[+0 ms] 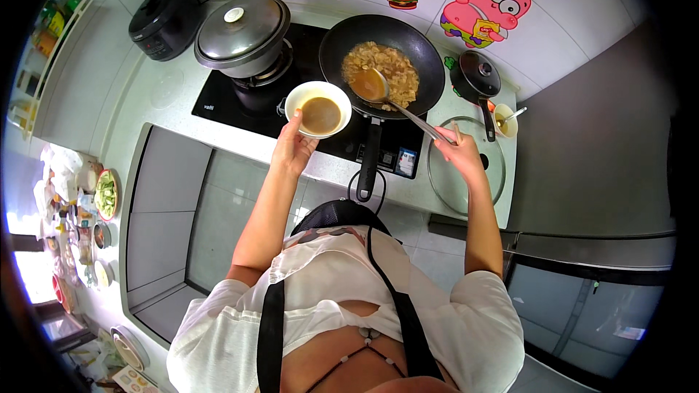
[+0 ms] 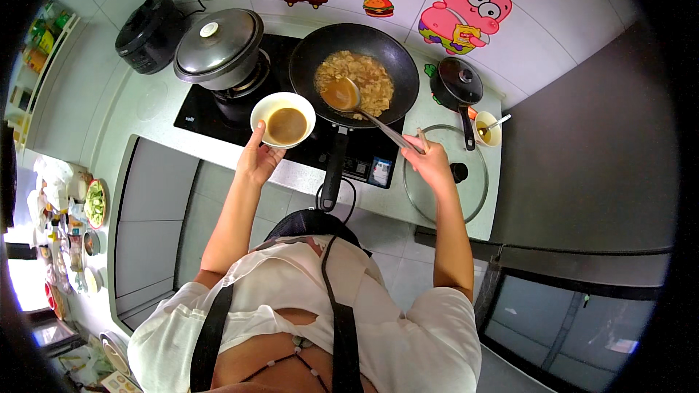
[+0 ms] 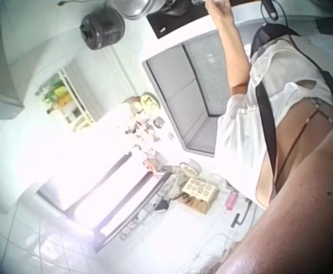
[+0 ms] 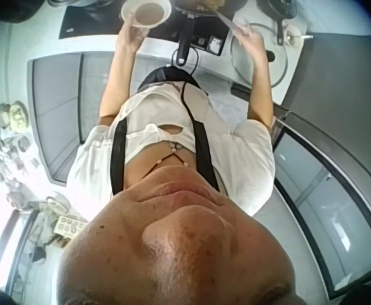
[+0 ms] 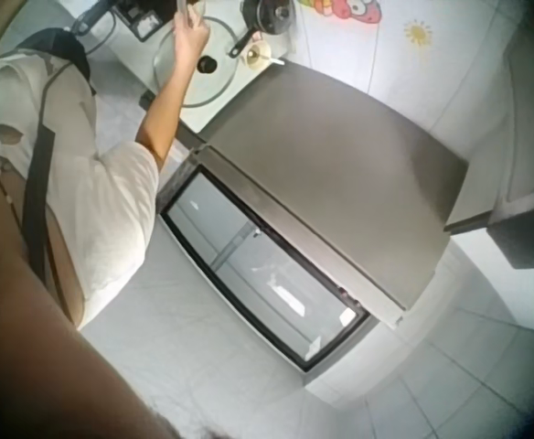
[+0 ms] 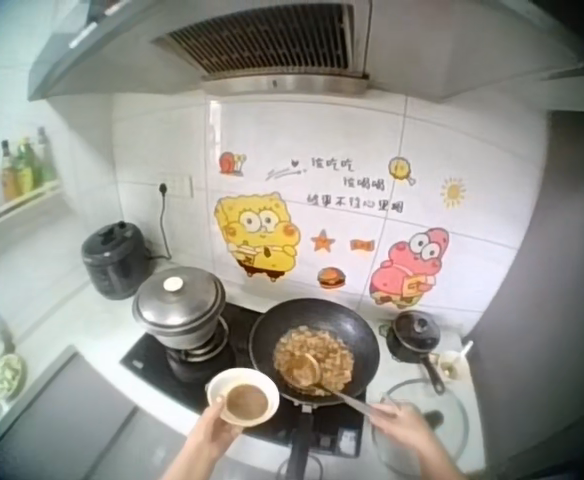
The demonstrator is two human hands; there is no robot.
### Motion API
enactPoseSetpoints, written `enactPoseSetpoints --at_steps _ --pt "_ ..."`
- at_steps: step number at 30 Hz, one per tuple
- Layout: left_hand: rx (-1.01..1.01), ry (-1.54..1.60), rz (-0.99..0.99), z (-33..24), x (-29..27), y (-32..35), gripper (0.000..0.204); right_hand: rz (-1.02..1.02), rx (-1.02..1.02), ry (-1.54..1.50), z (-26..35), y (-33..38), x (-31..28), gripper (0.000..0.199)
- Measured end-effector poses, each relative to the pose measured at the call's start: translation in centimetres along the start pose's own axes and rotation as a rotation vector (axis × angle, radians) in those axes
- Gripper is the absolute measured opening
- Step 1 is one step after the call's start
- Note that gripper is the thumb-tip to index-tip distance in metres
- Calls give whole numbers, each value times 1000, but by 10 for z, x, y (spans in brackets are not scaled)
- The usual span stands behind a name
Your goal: The person stirs meat in a frying pan on a stove, then moves to a sink to rinse a bowl, and returns to use a ladle and chopsticks to stir and taste the food.
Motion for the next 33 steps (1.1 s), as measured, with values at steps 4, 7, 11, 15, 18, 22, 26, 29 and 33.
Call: enactPoseSetpoints --at_steps 4,7,11,15,18,22,26,29,33 --pt "-3 -1 -12 -1 -2 0 52 -8 6 -16 8 12 -8 35" --pt "-5 2 -17 0 -3 -1 52 -13 -3 -7 17 21 -17 35" --pt "-9 0 -18 2 -4 0 51 -15 -22 -21 24 28 -25 35" --pt "-27 0 2 5 -4 -3 51 -9 -17 -20 34 35 -31 35" --pt "-35 -15 12 7 -3 -2 51 -11 -23 -8 43 40 -35 35" --pt "-22 -31 14 7 -1 -3 51 -25 -23 0 52 45 -44 35" --pt "-29 -27 21 9 1 -3 51 -35 -53 -8 65 51 -51 35" --pt "-31 -15 31 9 1 -3 50 -32 -56 -13 77 57 -49 35" --pt "-29 0 53 7 8 0 47 -16 -63 24 91 67 -44 36"
Point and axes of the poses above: each hand's wrist, its own y-axis away from the middle knuckle, its own x-axis out of the palm, z = x × y, the point moved 9 cm from there along -y, towards the middle knuckle, and after that the axes turned 1 degree about y, right-handed, at the moved point
